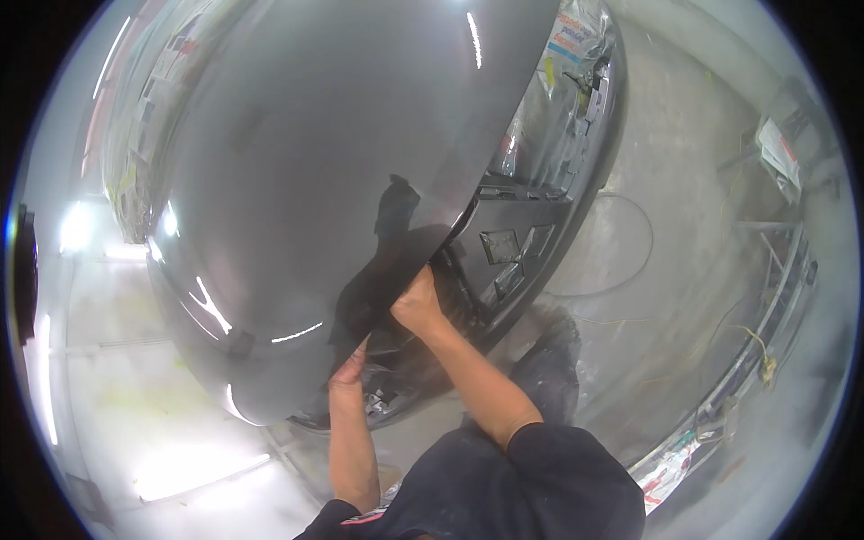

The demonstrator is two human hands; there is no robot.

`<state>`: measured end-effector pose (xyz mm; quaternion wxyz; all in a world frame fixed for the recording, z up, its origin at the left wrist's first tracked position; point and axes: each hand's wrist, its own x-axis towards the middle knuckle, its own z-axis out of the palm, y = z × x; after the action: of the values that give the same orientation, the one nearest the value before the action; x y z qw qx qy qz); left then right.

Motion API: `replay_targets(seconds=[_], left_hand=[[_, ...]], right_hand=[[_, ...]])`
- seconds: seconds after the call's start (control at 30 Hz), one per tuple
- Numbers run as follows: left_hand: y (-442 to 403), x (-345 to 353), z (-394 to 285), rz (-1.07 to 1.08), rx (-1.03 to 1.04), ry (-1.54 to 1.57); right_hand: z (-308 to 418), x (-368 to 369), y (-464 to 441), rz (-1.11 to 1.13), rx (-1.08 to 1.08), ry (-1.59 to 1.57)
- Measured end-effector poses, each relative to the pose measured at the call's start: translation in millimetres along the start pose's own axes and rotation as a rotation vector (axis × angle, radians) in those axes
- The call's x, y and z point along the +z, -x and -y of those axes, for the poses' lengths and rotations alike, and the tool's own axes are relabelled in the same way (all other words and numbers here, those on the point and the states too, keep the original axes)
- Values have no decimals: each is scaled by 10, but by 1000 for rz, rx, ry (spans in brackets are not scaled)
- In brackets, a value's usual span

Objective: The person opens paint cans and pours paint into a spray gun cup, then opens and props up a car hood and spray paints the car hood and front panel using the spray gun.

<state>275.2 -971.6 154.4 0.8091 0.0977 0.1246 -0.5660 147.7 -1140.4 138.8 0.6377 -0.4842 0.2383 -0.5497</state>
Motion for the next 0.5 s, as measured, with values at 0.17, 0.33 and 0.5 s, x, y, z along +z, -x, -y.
replay_targets(seconds=[0.17, 0.33, 0.5], left_hand=[[22, 121, 106, 72, -52, 53], [59, 94, 65, 85, -69, 64], [33, 248, 178, 98, -60, -3]], right_hand=[[-122, -31, -49, 5, -74, 16], [-47, 15, -60, -25, -13, -42], [-154, -14, -66, 20, -82, -35]])
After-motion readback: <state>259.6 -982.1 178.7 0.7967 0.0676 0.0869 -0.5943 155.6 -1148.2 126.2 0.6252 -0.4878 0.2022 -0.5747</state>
